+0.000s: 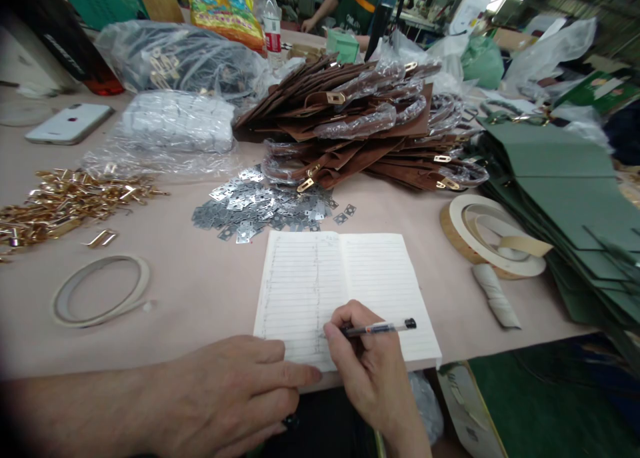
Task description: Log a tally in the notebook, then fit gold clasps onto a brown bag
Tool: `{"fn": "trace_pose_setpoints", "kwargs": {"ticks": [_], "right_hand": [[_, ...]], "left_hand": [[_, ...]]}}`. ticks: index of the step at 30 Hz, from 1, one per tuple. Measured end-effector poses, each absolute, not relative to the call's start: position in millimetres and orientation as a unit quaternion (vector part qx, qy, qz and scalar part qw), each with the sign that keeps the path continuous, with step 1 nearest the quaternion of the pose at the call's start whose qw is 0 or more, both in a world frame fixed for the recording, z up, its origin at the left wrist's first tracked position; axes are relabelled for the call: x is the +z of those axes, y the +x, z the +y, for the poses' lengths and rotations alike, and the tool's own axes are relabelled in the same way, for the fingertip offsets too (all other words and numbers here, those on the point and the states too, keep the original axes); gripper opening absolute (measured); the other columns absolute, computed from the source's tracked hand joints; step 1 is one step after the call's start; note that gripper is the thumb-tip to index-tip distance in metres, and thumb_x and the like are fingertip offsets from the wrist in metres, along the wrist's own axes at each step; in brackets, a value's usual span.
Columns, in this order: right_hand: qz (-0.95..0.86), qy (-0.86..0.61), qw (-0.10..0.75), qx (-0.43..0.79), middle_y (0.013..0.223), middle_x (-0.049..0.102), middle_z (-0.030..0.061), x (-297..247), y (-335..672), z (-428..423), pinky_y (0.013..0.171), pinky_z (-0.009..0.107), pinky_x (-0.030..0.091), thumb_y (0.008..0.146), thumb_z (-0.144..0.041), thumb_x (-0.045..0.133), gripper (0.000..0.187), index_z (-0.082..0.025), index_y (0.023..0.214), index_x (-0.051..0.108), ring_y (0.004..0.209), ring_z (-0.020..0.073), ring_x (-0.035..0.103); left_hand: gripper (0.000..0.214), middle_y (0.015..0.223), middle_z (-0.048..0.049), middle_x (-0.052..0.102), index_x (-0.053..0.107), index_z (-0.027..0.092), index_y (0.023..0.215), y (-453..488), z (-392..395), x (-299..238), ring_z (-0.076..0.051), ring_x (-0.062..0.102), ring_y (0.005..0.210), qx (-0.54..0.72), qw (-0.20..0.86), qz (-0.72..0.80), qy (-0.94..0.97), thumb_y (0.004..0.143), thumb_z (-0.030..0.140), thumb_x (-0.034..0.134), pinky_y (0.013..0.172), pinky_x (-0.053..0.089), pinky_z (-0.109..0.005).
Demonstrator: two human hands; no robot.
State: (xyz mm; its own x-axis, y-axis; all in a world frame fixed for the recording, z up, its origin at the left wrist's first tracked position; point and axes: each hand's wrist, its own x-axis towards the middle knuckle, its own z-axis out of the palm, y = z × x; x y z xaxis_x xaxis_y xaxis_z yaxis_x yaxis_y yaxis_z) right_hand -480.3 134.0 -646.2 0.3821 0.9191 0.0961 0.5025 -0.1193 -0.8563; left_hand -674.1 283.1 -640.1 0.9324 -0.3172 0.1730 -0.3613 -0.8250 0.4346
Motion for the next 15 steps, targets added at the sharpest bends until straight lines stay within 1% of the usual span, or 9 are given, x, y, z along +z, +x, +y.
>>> {"fn": "trace_pose_setpoints", "kwargs": {"ticks": [4,9,15], "right_hand": [[-0.499,-0.712,0.433,0.241,0.073,0.051,-0.0029,-648.3,-480.7,133.0,0.062,0.029,0.038,0.109,-0.037,0.053,0.03,-0.023,0.083,0.058,0.069,0.0154,0.049],[-0.498,-0.713,0.429,0.244,0.074,0.051,-0.0033,-649.4,-480.9,132.4,0.062,0.029,0.037,0.109,-0.037,0.053,0.029,-0.023,0.083,0.057,0.069,0.0151,0.049],[-0.497,-0.713,0.428,0.248,0.074,0.05,-0.0034,-649.5,-480.3,131.3,0.063,0.029,0.037,0.11,-0.037,0.053,0.03,-0.023,0.084,0.057,0.07,0.0153,0.049]], "left_hand": [[0.014,0.131,-0.0056,0.069,0.059,0.019,0.098,-674.8,282.4,-641.4,-0.019,0.053,0.078,0.052,0.236,-0.176,0.954,0.107,0.029,0.055,0.076,0.049,-0.037],[0.012,0.128,-0.006,0.069,0.059,0.019,0.097,-675.7,281.8,-641.6,-0.019,0.053,0.077,0.055,0.237,-0.173,0.954,0.105,0.029,0.06,0.075,0.05,-0.038],[0.012,0.13,-0.0055,0.069,0.059,0.019,0.098,-675.5,282.4,-641.2,-0.019,0.053,0.078,0.052,0.238,-0.177,0.954,0.105,0.029,0.058,0.076,0.05,-0.037]]}}
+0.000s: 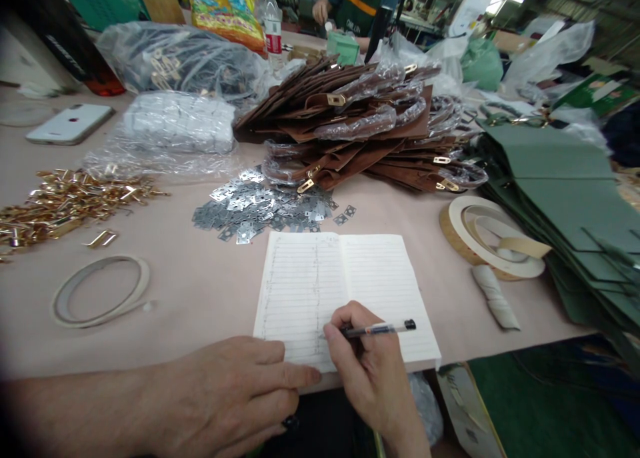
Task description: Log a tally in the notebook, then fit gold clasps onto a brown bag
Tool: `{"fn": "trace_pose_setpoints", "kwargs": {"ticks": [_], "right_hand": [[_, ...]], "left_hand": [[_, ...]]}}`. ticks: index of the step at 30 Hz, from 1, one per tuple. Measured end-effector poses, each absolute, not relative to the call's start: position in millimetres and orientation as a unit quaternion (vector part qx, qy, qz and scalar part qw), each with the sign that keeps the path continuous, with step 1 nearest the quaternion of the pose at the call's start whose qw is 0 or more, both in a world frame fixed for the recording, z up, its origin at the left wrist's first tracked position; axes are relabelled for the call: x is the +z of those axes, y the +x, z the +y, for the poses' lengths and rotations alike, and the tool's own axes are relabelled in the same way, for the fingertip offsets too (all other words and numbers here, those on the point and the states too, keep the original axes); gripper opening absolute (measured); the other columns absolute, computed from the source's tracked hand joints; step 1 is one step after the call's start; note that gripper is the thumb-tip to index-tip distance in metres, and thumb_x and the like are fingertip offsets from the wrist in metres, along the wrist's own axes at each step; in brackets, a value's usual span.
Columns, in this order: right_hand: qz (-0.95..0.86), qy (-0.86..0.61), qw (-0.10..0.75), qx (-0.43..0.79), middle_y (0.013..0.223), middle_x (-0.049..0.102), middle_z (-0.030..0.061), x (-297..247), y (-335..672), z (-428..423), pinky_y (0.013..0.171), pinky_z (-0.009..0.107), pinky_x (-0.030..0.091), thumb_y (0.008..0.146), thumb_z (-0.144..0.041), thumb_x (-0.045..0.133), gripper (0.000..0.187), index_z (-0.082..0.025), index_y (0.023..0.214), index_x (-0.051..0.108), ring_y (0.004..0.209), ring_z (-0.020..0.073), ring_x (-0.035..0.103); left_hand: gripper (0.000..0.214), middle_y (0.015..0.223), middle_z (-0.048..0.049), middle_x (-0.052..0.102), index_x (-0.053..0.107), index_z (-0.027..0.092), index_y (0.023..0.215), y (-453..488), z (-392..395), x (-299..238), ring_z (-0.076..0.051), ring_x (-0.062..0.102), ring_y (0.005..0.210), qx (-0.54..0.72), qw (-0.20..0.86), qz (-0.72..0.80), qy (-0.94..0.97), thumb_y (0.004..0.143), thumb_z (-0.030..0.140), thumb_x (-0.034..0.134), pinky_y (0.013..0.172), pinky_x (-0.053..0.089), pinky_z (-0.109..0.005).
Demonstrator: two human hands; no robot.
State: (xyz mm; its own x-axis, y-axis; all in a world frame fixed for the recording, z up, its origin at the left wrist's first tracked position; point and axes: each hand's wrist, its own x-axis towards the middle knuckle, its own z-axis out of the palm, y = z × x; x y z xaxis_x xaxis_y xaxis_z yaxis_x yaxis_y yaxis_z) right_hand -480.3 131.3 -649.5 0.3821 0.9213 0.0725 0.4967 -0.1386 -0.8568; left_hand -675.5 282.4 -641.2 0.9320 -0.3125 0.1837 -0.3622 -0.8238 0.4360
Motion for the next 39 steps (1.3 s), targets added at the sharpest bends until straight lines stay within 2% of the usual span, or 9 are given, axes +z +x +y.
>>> {"fn": "trace_pose_setpoints", "kwargs": {"ticks": [28,39], "right_hand": [[-0.498,-0.711,0.434,0.241,0.073,0.051,-0.0022,-645.7,-481.9,133.6,0.061,0.03,0.038,0.109,-0.036,0.053,0.03,-0.022,0.082,0.058,0.069,0.0163,0.049],[-0.499,-0.709,0.434,0.244,0.074,0.051,-0.0017,-646.9,-482.7,132.4,0.062,0.031,0.037,0.109,-0.036,0.052,0.03,-0.023,0.084,0.057,0.07,0.0169,0.049]], "left_hand": [[0.011,0.125,-0.0058,0.071,0.057,0.02,0.096,-674.2,282.7,-639.1,-0.019,0.055,0.078,0.062,0.243,-0.176,0.952,0.104,0.027,0.062,0.076,0.049,-0.037],[0.013,0.131,-0.0075,0.069,0.058,0.019,0.096,-675.6,283.0,-639.9,-0.018,0.056,0.079,0.058,0.23,-0.185,0.954,0.106,0.028,0.057,0.076,0.05,-0.036]]}}
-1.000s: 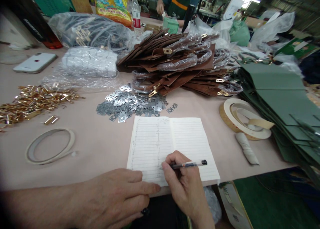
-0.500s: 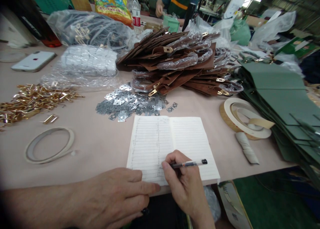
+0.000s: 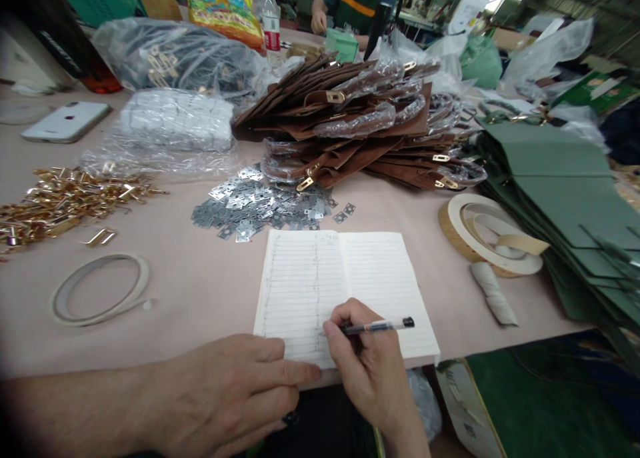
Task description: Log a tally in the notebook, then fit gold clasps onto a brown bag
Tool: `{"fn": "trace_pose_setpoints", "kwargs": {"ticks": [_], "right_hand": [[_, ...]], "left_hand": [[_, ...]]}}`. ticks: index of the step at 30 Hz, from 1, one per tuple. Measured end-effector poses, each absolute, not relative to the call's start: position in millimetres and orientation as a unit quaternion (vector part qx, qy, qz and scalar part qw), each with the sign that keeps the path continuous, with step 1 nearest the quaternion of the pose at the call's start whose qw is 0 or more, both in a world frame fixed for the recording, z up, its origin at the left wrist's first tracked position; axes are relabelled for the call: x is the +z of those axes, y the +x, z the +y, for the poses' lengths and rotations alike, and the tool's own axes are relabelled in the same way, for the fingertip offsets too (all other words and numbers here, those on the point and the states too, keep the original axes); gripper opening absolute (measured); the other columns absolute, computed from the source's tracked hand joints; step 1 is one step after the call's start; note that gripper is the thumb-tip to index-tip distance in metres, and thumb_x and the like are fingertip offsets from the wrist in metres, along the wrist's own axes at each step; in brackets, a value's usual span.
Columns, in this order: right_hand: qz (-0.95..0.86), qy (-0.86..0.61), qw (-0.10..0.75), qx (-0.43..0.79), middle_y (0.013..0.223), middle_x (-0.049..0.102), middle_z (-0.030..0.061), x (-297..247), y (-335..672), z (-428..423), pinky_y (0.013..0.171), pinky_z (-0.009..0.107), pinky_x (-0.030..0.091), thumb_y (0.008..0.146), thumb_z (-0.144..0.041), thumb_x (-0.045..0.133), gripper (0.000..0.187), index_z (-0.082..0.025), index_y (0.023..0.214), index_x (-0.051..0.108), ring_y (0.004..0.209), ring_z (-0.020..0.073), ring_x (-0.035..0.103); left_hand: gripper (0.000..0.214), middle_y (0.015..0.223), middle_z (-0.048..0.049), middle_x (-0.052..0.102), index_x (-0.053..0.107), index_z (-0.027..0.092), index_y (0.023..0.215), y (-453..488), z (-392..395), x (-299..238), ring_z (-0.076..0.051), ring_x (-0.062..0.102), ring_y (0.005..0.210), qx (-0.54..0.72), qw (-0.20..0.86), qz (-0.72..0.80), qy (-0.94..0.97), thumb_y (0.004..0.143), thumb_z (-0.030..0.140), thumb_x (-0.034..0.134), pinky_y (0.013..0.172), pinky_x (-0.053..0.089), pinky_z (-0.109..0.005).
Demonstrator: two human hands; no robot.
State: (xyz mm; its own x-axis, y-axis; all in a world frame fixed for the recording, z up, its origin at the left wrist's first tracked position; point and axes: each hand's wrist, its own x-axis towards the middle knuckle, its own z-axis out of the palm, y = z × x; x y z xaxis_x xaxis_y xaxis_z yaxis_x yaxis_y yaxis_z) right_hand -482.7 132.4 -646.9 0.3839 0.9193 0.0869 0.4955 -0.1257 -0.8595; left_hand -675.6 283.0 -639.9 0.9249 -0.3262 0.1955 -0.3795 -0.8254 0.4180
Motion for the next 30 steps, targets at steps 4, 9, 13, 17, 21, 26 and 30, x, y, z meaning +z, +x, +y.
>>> {"fn": "trace_pose_setpoints", "kwargs": {"ticks": [4,9,13,17,21,26,30], "right_hand": [[-0.498,-0.708,0.436,0.247,0.074,0.051,-0.0016,-647,-481,131,0.062,0.031,0.037,0.109,-0.035,0.052,0.029,-0.023,0.084,0.057,0.07,0.0171,0.048],[-0.508,-0.7,0.437,0.246,0.072,0.051,-0.0021,-645,-481,133,0.061,0.03,0.036,0.108,-0.033,0.053,0.029,-0.022,0.081,0.056,0.068,0.0166,0.049],[-0.512,-0.697,0.437,0.247,0.072,0.05,-0.0026,-644,-481,133,0.061,0.03,0.036,0.108,-0.032,0.053,0.028,-0.022,0.081,0.056,0.067,0.0158,0.048],[-0.512,-0.701,0.432,0.246,0.072,0.051,-0.002,-644,-481,131,0.06,0.03,0.036,0.107,-0.033,0.053,0.029,-0.022,0.08,0.056,0.067,0.0164,0.049],[-0.512,-0.701,0.433,0.244,0.072,0.051,-0.0016,-644,-481,131,0.06,0.03,0.036,0.107,-0.033,0.053,0.029,-0.022,0.08,0.056,0.067,0.017,0.049],[-0.51,-0.702,0.431,0.249,0.072,0.051,-0.0019,-644,-482,133,0.06,0.03,0.037,0.108,-0.034,0.053,0.03,-0.022,0.08,0.056,0.067,0.0166,0.049],[-0.51,-0.7,0.433,0.248,0.072,0.051,-0.0023,-644,-483,133,0.061,0.03,0.037,0.108,-0.034,0.053,0.03,-0.022,0.08,0.056,0.067,0.0163,0.049]], "left_hand": [[0.011,0.136,-0.0102,0.067,0.06,0.018,0.1,-678,284,-642,-0.019,0.057,0.079,0.079,0.222,-0.177,0.956,0.106,0.025,0.053,0.074,0.053,-0.035],[0.011,0.128,-0.0147,0.069,0.06,0.016,0.11,-681,281,-650,-0.024,0.067,0.11,0.1,0.238,-0.143,0.955,0.106,0.022,0.052,0.091,0.059,-0.033],[0.017,0.128,-0.0157,0.069,0.061,0.013,0.111,-681,278,-653,-0.025,0.067,0.119,0.113,0.24,-0.13,0.955,0.107,0.021,0.047,0.099,0.06,-0.033],[0.015,0.125,-0.0163,0.07,0.061,0.013,0.11,-681,277,-652,-0.026,0.066,0.122,0.109,0.246,-0.13,0.954,0.106,0.021,0.049,0.102,0.06,-0.034],[0.017,0.126,-0.0173,0.069,0.062,0.012,0.112,-681,277,-653,-0.026,0.067,0.12,0.111,0.244,-0.13,0.955,0.106,0.021,0.049,0.101,0.06,-0.035],[0.017,0.124,-0.0163,0.07,0.062,0.013,0.115,-681,278,-654,-0.026,0.067,0.12,0.104,0.242,-0.138,0.955,0.106,0.022,0.05,0.101,0.06,-0.035],[0.021,0.127,-0.0175,0.069,0.063,0.011,0.113,-682,277,-653,-0.026,0.067,0.12,0.107,0.229,-0.131,0.958,0.108,0.022,0.046,0.102,0.059,-0.034]]}}
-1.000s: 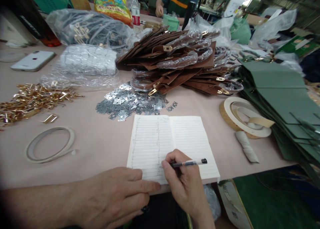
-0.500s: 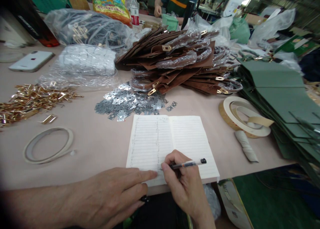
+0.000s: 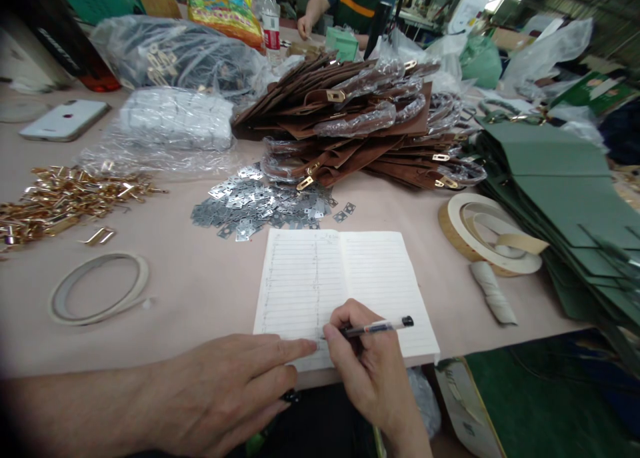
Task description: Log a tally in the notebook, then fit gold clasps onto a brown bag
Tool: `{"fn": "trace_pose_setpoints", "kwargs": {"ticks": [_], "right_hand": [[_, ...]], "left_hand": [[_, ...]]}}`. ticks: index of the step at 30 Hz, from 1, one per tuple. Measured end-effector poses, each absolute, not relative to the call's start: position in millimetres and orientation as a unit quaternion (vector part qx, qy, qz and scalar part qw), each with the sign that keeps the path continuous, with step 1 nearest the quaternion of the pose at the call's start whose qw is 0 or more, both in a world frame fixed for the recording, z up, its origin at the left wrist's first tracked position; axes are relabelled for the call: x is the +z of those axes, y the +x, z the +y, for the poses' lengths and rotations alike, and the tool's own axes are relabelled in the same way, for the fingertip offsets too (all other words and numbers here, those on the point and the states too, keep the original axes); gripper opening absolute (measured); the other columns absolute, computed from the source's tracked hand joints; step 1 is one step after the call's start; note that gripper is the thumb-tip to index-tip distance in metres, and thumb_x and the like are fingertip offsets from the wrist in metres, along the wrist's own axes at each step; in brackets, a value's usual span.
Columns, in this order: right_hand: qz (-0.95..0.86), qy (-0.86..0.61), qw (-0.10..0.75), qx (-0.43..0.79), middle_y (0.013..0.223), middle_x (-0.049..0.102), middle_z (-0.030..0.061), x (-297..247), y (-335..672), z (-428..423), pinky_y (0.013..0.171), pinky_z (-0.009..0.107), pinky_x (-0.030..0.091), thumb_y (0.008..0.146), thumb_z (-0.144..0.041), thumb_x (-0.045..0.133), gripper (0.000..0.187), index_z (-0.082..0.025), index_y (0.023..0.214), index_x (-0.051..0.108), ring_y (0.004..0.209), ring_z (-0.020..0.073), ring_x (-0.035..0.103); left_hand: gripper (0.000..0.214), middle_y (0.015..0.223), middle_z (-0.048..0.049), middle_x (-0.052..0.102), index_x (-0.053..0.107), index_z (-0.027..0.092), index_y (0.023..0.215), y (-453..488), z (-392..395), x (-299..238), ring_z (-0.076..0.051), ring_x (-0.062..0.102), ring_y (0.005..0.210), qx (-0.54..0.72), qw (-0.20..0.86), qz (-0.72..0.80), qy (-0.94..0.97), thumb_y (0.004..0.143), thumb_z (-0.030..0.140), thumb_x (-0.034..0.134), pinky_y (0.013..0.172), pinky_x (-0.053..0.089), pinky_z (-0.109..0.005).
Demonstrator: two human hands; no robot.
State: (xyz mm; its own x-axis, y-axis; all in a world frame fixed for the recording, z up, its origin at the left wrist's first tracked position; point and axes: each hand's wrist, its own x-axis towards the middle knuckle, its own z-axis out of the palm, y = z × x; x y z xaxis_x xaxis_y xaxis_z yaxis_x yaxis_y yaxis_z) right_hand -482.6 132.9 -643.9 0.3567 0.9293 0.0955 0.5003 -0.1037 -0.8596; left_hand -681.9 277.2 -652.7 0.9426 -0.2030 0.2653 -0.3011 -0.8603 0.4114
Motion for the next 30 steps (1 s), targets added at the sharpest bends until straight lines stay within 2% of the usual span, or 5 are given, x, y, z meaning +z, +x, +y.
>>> {"fn": "trace_pose_setpoints", "kwargs": {"ticks": [6,12,16,21,30], "right_hand": [[-0.508,-0.701,0.432,0.253,0.073,0.051,-0.0022,-644.1,-482.7,132.8,0.061,0.03,0.036,0.108,-0.034,0.053,0.03,-0.022,0.081,0.056,0.068,0.0161,0.049],[-0.512,-0.701,0.432,0.245,0.072,0.051,-0.0023,-643.8,-482.6,132.2,0.061,0.03,0.036,0.107,-0.032,0.053,0.029,-0.022,0.08,0.056,0.067,0.0161,0.049],[-0.514,-0.699,0.433,0.244,0.073,0.051,-0.0028,-644.9,-482.1,132.1,0.061,0.03,0.037,0.107,-0.032,0.053,0.028,-0.022,0.081,0.056,0.068,0.0155,0.049],[-0.516,-0.698,0.433,0.243,0.073,0.051,-0.0034,-646.4,-482.3,132.2,0.062,0.029,0.036,0.107,-0.032,0.054,0.028,-0.022,0.081,0.056,0.068,0.0151,0.048],[-0.511,-0.692,0.436,0.264,0.074,0.05,-0.0033,-649.4,-481.0,128.7,0.062,0.03,0.035,0.107,-0.031,0.055,0.027,-0.022,0.082,0.056,0.069,0.0154,0.048]], "left_hand": [[0.02,0.118,-0.0165,0.072,0.064,0.01,0.111,-682.1,276.1,-654.1,-0.027,0.065,0.125,0.119,0.219,-0.141,0.958,0.108,0.021,0.047,0.103,0.059,-0.035],[0.021,0.129,-0.0176,0.069,0.063,0.012,0.113,-682.2,278.1,-652.1,-0.026,0.067,0.121,0.107,0.226,-0.132,0.959,0.108,0.023,0.046,0.1,0.06,-0.035],[0.022,0.115,-0.0148,0.073,0.065,0.011,0.111,-681.8,277.7,-651.4,-0.026,0.064,0.126,0.107,0.222,-0.146,0.958,0.109,0.021,0.046,0.103,0.059,-0.034],[0.023,0.123,-0.0161,0.071,0.065,0.011,0.111,-681.5,277.1,-653.1,-0.025,0.066,0.122,0.111,0.215,-0.134,0.961,0.108,0.022,0.046,0.1,0.059,-0.034],[0.022,0.107,-0.0115,0.073,0.066,0.014,0.1,-679.3,279.0,-647.6,-0.022,0.064,0.117,0.104,0.2,-0.158,0.961,0.109,0.02,0.047,0.093,0.058,-0.033]]}}
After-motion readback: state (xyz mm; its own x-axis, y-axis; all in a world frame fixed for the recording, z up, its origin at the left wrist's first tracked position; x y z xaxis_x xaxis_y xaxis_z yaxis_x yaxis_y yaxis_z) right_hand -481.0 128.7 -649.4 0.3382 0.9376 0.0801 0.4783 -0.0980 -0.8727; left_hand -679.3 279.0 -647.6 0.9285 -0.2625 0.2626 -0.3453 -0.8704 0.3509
